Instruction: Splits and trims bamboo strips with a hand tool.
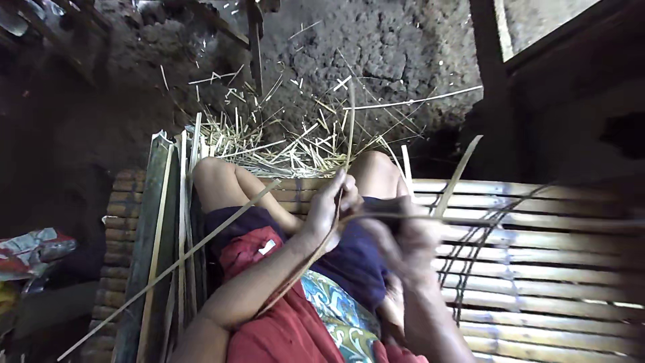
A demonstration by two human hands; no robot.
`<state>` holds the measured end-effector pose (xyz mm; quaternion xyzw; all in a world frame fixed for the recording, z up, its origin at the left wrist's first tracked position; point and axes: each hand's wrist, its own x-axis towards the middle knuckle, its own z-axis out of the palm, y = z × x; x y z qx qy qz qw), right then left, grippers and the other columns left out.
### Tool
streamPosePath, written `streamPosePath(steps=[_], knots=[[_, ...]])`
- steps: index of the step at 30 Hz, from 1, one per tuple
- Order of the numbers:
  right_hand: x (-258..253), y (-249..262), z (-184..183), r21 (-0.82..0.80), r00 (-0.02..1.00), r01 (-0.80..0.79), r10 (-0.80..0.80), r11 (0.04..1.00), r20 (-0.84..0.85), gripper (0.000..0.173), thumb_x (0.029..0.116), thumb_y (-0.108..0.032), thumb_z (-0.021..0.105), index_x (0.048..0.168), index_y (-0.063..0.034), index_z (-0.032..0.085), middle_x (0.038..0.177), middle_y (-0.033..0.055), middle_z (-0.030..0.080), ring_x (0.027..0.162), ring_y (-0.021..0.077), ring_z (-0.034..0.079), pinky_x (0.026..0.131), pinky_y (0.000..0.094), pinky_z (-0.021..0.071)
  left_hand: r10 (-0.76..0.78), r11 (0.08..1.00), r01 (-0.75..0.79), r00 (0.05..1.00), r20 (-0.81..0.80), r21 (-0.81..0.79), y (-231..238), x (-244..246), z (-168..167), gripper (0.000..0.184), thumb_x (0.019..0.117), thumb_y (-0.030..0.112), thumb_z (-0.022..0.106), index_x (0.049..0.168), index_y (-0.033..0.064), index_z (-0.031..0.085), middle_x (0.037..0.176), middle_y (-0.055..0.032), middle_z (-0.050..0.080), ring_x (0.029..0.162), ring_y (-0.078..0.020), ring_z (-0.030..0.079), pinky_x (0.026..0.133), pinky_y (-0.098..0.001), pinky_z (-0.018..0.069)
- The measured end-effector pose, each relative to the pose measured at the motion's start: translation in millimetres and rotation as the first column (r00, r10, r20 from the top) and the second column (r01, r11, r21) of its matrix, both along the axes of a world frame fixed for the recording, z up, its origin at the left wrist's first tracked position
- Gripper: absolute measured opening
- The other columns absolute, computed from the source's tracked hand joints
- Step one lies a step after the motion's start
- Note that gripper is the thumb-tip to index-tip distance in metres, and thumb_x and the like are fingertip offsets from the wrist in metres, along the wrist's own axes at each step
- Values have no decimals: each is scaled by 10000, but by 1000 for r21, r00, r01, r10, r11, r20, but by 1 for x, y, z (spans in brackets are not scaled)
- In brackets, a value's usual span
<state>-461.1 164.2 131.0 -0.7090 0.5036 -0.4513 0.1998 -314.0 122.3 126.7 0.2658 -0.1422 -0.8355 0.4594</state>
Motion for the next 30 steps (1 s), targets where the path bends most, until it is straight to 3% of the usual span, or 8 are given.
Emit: streamPosePath(steps=[6,10,13,17,22,26,27,30], knots=[[-4,32,16,-51,941,-324,327,945,91,308,1073,-367,493,920,-136,629,793,-5,629,781,50,632,714,180,509,473,787,-529,848,239,318,-53,40,-23,428,1130,370,230,818,209,474,522,107,415,465,-38,466,534,-186,457],[-16,4,6,-65,1000,-11,10,998,-22,354,1066,-380,536,916,-80,649,794,-11,660,739,7,627,684,183,524,82,988,-84,996,17,131,-10,24,-15,459,1122,395,193,870,233,541,635,101,565,630,-40,604,683,-225,540],[-17,-11,4,-3,982,166,-165,986,92,165,1033,-398,589,1028,-241,642,834,-194,662,747,-92,622,678,151,532,-71,997,74,992,-106,25,14,22,-1,478,1125,298,194,799,196,529,631,77,516,630,-59,555,684,-227,495],[13,-1,-4,83,977,-208,204,975,59,385,1052,-401,550,953,-53,684,813,11,678,748,9,631,694,190,536,216,962,-207,976,-31,181,10,17,2,499,1123,376,213,750,230,511,548,108,453,511,-14,497,587,-164,472],[5,24,18,67,912,-382,365,922,188,351,1081,-416,471,914,-152,630,805,-48,630,783,-8,615,721,154,495,495,777,-529,848,187,342,-25,49,-17,458,1126,360,204,796,214,486,536,102,437,489,-44,483,556,-191,457],[-5,0,3,74,996,42,-47,996,72,374,1048,-447,550,883,-126,644,719,-83,621,660,-43,593,613,180,506,35,996,-36,999,12,83,14,35,-9,453,1121,377,191,898,219,552,689,87,579,698,-48,620,734,-230,546],[-4,-5,3,94,990,86,-95,992,100,294,1045,-451,548,927,-202,653,739,-158,634,668,-81,597,622,153,518,-61,998,62,997,-45,34,22,33,-5,454,1120,324,195,869,199,553,691,73,579,701,-58,614,730,-236,533],[16,0,2,130,992,-75,60,989,115,264,1057,-410,535,983,-185,651,809,-136,644,712,-85,592,652,131,516,-72,996,75,994,-88,40,24,29,5,478,1121,295,192,773,203,506,621,93,503,592,-19,527,620,-174,468]])
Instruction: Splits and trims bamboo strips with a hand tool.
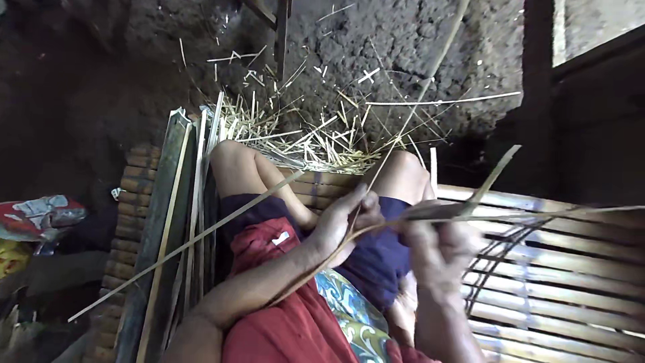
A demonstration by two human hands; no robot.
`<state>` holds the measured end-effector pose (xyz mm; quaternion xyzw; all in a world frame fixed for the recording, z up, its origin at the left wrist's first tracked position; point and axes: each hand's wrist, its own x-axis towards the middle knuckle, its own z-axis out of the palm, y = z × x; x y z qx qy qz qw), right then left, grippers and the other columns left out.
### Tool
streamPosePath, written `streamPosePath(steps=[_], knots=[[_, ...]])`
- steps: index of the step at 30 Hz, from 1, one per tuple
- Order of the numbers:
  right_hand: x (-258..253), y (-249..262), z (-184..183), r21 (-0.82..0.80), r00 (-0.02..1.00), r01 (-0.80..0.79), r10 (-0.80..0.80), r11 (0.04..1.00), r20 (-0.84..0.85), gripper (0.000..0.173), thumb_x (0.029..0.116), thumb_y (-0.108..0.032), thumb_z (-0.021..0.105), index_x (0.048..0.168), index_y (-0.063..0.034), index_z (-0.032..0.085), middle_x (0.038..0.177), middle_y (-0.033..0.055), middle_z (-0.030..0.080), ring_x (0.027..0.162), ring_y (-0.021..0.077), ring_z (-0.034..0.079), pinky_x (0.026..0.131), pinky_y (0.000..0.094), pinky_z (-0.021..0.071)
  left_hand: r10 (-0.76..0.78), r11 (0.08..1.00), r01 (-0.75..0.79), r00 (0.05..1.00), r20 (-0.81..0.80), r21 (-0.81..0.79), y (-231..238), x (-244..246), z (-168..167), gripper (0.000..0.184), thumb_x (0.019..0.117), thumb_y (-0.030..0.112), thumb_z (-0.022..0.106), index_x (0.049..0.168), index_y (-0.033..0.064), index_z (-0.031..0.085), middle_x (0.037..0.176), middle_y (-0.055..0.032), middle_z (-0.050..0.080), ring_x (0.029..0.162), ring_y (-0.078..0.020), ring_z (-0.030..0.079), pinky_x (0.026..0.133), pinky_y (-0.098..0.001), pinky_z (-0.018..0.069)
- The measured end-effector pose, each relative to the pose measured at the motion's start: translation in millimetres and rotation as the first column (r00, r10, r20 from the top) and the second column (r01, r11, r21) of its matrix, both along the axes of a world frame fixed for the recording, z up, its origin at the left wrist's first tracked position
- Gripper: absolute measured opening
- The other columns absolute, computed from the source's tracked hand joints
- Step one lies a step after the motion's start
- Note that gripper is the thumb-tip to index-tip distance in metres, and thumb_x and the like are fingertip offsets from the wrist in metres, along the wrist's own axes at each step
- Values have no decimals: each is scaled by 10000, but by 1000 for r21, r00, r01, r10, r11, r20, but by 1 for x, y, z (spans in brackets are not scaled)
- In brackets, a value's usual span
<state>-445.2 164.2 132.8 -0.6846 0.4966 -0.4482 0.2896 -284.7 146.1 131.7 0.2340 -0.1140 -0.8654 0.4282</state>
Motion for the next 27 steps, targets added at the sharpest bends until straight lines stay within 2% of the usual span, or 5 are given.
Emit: streamPosePath(steps=[7,13,17,21,27], knots=[[-4,31,25,-47,926,-376,377,926,22,359,1093,-389,448,914,-130,621,814,-10,626,805,20,620,734,158,493,503,768,-565,824,261,301,-57,31,-29,438,1129,341,204,823,207,488,540,98,435,498,-54,486,561,-204,459],[-13,-7,6,48,988,155,-154,987,-25,234,1033,-420,576,944,-213,639,757,-183,632,667,-85,602,615,152,533,-4,1000,4,999,-35,3,7,15,-14,479,1119,328,187,812,212,535,648,80,534,655,-58,568,695,-232,494],[21,14,-5,63,991,-128,129,990,-20,369,1048,-347,568,920,-27,701,775,16,668,710,-1,613,668,172,523,152,981,-143,987,-61,130,-12,14,-26,518,1123,342,201,738,223,528,572,104,493,530,-18,510,578,-177,468],[4,36,18,81,914,-395,383,915,135,369,1086,-396,469,890,-128,632,783,-31,623,765,-15,606,701,142,481,467,818,-483,875,129,313,-41,41,-51,482,1124,318,204,757,222,502,533,104,456,498,-49,493,561,-209,466],[-6,0,1,171,993,113,-117,979,12,280,1032,-432,568,920,-192,658,731,-160,632,624,-60,592,574,164,522,6,998,-11,997,74,60,8,30,-26,508,1113,393,179,807,203,537,648,71,553,635,-63,575,646,-233,498]])
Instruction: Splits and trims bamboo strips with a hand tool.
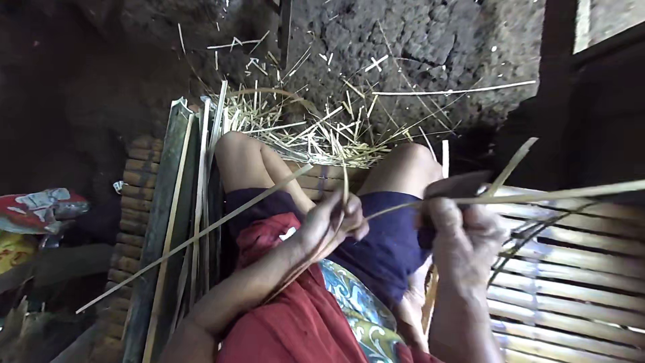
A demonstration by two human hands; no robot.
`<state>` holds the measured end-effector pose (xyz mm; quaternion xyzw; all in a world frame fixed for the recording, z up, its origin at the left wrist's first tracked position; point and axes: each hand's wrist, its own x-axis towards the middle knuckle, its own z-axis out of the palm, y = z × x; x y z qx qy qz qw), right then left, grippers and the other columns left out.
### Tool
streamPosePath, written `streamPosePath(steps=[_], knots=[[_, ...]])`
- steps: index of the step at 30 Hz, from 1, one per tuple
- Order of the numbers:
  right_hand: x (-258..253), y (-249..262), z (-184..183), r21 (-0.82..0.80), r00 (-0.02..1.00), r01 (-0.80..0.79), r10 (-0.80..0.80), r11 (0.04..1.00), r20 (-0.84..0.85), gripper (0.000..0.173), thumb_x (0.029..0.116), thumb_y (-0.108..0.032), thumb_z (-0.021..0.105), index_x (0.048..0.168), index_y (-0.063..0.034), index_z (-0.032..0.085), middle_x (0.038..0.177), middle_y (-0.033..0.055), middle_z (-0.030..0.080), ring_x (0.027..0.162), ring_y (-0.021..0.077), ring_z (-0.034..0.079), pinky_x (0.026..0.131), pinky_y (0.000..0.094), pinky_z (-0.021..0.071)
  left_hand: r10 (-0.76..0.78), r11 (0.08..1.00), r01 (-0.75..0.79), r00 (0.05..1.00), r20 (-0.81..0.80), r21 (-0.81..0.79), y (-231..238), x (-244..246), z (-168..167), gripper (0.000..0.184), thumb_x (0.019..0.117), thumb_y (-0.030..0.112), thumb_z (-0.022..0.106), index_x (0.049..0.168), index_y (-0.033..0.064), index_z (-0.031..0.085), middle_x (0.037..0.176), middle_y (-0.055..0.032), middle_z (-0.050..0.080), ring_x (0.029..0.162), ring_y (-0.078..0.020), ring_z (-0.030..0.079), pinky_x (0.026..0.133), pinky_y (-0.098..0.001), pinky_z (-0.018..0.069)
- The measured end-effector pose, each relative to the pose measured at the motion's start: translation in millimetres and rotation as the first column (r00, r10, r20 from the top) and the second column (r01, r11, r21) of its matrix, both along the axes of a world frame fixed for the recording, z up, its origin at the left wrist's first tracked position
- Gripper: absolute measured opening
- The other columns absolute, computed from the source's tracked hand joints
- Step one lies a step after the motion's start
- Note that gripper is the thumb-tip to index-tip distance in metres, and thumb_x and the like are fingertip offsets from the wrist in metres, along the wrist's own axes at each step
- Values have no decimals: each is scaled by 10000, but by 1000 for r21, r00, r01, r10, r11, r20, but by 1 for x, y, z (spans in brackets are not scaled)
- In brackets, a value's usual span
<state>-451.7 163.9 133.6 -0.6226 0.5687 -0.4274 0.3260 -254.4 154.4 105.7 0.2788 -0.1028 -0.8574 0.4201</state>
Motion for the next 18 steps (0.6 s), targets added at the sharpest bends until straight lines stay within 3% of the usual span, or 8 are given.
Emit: streamPosePath(steps=[2,6,10,11,13,15,17,18], knots=[[11,0,-2,43,998,-9,6,999,60,240,1038,-468,543,925,-283,646,741,-210,647,629,-74,604,571,153,528,45,998,-42,998,-54,52,6,0,8,514,1120,326,188,749,193,519,613,72,510,587,-53,529,623,-207,470],[37,24,-13,34,943,-326,323,945,76,430,1057,-422,535,891,-52,677,758,-15,656,701,-26,614,647,170,530,277,931,-256,960,-47,260,0,-8,7,533,1121,397,208,707,223,495,550,102,450,491,-17,476,537,-159,446],[19,44,12,-23,824,-537,530,843,201,402,1088,-436,454,894,-121,612,757,-26,589,737,-26,579,680,131,461,486,803,-486,869,93,345,-22,12,-14,515,1122,335,209,701,228,486,512,106,436,474,-48,483,552,-208,464],[16,42,12,-25,857,-498,496,867,137,414,1088,-441,452,892,-117,618,757,-23,600,733,-27,585,675,133,470,461,825,-468,881,101,317,-22,13,-13,514,1124,350,205,717,231,496,522,106,456,490,-48,507,567,-208,482],[11,31,4,-7,953,-301,301,953,-17,456,1071,-464,488,877,-88,657,735,-27,638,694,-32,603,643,158,503,260,949,-264,964,49,169,-5,9,-8,499,1124,383,169,821,235,537,612,102,546,623,-45,594,691,-223,531],[11,17,-5,2,994,-110,110,994,-14,390,1046,-470,539,846,-155,654,690,-119,617,630,-70,582,580,140,500,40,998,-39,999,-26,55,12,7,0,502,1120,369,180,824,205,552,641,82,565,650,-52,594,692,-232,515],[22,15,-8,44,991,-118,114,992,68,296,1040,-473,544,885,-244,649,708,-191,624,639,-98,590,581,125,514,-4,997,9,998,-63,79,19,7,6,524,1121,343,195,756,184,536,617,71,536,606,-49,556,640,-212,486],[33,19,-11,59,980,-181,175,982,93,294,1038,-437,559,900,-200,666,733,-158,645,662,-90,598,602,134,522,28,992,-20,998,-63,126,18,6,8,529,1123,345,204,736,187,528,610,77,517,584,-36,531,612,-189,471]])
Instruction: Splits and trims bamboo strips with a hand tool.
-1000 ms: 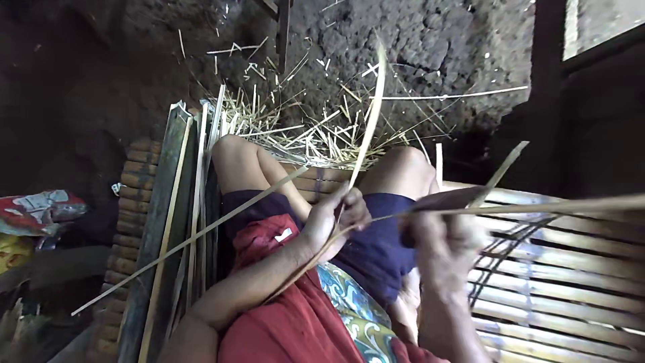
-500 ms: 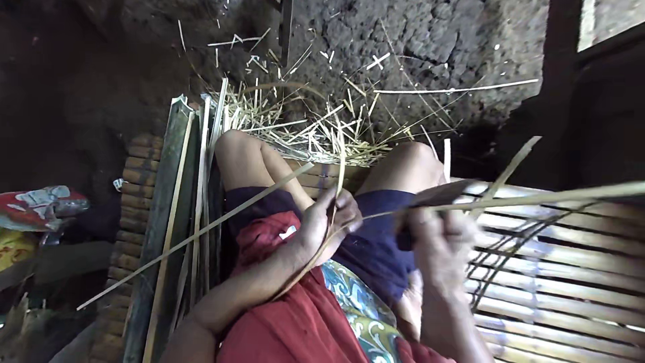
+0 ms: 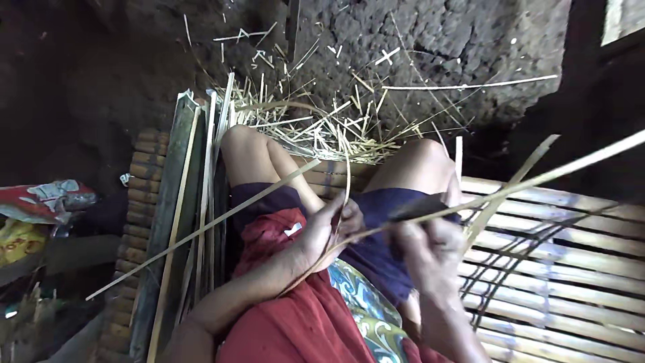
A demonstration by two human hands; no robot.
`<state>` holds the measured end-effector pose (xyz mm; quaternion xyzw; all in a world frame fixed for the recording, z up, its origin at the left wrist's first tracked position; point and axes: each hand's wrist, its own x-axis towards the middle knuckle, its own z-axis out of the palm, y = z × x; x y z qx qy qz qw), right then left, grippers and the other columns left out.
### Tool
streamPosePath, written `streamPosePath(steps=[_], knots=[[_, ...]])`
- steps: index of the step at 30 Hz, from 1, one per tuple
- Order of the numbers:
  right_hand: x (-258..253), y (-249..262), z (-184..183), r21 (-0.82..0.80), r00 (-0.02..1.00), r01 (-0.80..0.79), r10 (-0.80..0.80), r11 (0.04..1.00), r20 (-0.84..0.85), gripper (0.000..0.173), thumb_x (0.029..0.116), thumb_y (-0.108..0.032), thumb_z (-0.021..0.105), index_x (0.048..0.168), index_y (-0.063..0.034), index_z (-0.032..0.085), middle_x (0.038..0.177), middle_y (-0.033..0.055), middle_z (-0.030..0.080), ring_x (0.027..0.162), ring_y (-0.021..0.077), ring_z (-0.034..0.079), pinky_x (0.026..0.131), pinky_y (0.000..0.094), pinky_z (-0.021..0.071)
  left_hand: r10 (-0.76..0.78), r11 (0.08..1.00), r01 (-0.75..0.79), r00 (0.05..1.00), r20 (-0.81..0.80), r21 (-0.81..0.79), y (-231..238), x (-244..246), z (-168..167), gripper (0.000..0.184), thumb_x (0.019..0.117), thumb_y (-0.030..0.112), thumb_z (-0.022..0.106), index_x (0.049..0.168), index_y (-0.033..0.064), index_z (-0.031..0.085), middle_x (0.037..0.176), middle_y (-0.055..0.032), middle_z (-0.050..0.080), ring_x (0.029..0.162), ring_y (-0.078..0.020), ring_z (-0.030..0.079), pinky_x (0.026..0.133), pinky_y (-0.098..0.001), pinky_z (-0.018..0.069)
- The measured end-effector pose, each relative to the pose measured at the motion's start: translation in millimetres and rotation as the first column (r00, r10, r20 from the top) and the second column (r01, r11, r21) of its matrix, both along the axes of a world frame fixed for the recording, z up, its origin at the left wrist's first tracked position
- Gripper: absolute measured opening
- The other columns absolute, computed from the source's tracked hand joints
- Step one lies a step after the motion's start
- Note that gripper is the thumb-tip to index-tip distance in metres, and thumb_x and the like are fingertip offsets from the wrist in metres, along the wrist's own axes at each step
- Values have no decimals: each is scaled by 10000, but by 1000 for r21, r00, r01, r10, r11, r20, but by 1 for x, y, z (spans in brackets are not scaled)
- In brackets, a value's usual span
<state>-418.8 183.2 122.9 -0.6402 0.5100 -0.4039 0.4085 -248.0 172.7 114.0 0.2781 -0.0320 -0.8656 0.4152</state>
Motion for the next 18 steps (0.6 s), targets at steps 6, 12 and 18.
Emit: streamPosePath(steps=[6,12,18], knots=[[10,31,18,-122,910,-413,415,902,-10,441,1087,-433,456,878,-81,619,737,39,602,733,54,610,685,163,485,357,914,-357,934,38,195,-24,16,-32,549,1123,391,188,696,238,499,528,110,454,487,-30,484,549,-191,460],[0,6,9,-150,963,-24,-17,988,-269,529,1057,-441,527,817,12,659,673,53,621,618,20,578,596,183,489,-70,997,71,996,49,-14,10,12,-6,531,1120,387,188,778,203,550,640,81,557,635,-41,573,668,-209,499],[46,29,-17,-29,979,-99,92,995,-181,464,1027,-402,582,827,-8,722,719,77,695,653,75,651,619,230,531,188,977,-196,978,88,89,-12,3,-33,568,1119,427,210,650,225,457,496,109,418,417,-8,428,460,-153,413]])
